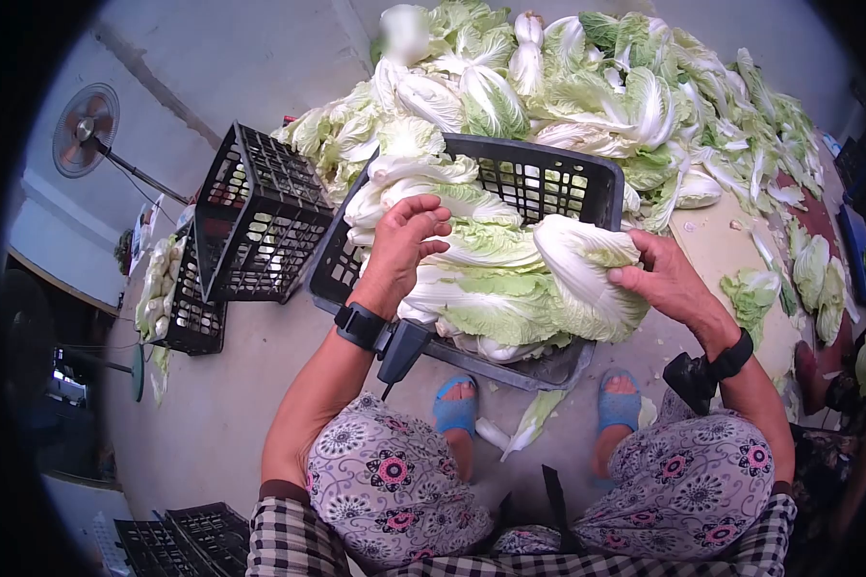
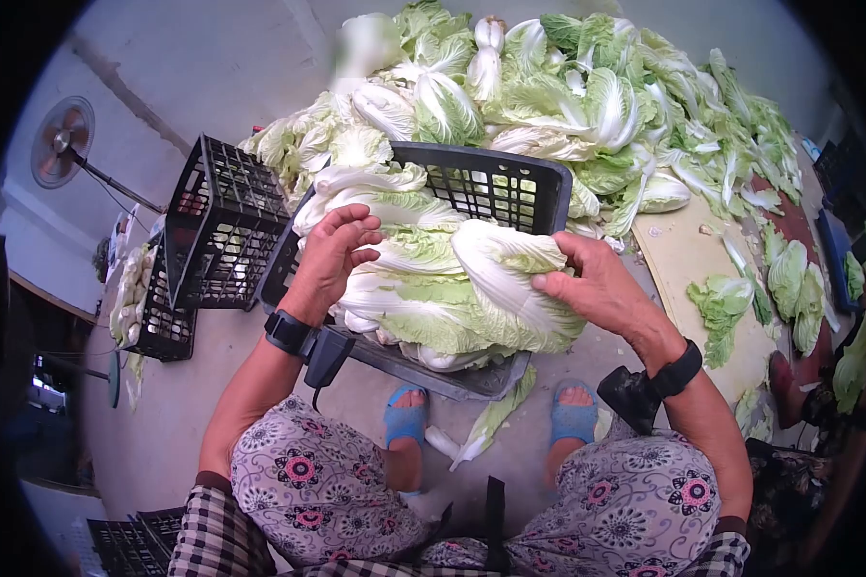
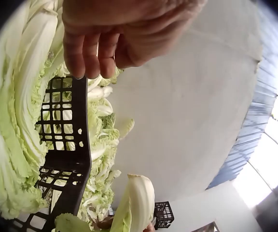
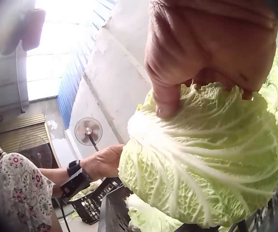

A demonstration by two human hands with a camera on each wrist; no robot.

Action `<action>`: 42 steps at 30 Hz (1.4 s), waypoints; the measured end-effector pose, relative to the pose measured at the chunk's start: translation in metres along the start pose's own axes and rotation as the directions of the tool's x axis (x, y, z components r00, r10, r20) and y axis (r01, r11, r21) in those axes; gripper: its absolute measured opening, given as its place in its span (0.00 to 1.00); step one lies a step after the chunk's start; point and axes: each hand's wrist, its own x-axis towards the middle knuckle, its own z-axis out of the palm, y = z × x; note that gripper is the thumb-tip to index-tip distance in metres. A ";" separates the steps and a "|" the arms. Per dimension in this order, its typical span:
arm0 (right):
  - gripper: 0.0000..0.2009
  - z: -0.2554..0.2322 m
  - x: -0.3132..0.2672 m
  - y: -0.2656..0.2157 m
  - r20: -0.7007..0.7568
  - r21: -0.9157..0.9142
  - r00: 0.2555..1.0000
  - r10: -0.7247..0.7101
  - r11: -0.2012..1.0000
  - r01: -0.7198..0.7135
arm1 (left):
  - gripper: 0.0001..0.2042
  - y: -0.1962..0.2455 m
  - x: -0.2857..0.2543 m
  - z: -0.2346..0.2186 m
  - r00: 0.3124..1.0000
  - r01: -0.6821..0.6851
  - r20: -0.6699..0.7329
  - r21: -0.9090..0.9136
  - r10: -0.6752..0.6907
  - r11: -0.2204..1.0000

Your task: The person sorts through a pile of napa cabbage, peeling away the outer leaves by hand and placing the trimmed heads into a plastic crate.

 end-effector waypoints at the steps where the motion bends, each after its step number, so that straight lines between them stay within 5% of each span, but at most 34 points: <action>1: 0.17 0.000 -0.001 0.001 0.002 -0.008 1.000 -0.003 1.000 0.003 | 0.12 -0.002 0.001 -0.005 1.000 -0.008 -0.020 -0.005 0.008 1.000; 5: 0.17 -0.001 -0.005 -0.003 0.009 -0.030 1.000 0.010 1.000 -0.010 | 0.13 -0.005 0.005 -0.019 0.991 -0.051 -0.112 0.145 0.068 0.988; 10: 0.17 0.000 -0.006 -0.002 0.013 -0.048 1.000 0.001 0.999 0.000 | 0.10 -0.031 0.021 -0.064 0.903 -0.165 -0.252 0.545 0.349 0.822; 21: 0.18 0.000 -0.007 -0.007 0.035 -0.041 0.999 0.022 0.999 -0.021 | 0.18 -0.058 0.018 -0.086 0.985 0.068 -0.169 0.560 0.034 0.826; 27: 0.18 0.000 -0.006 -0.005 0.046 -0.038 0.998 0.033 0.999 -0.032 | 0.20 -0.060 0.014 -0.075 0.967 0.012 -0.222 0.521 0.122 0.853; 30: 0.18 0.000 -0.005 -0.006 0.052 -0.019 0.998 0.047 0.999 -0.046 | 0.15 -0.055 0.018 -0.074 0.922 -0.038 -0.180 0.839 0.343 0.543; 34: 0.18 -0.001 -0.007 -0.005 0.057 0.027 0.997 0.054 0.998 -0.055 | 0.13 -0.045 0.018 -0.056 0.879 -0.196 0.001 0.912 0.478 0.360; 42: 0.18 -0.005 -0.010 0.000 0.054 0.005 0.996 0.075 0.997 -0.075 | 0.15 -0.054 0.022 -0.048 0.926 -0.050 -0.135 0.882 0.352 0.469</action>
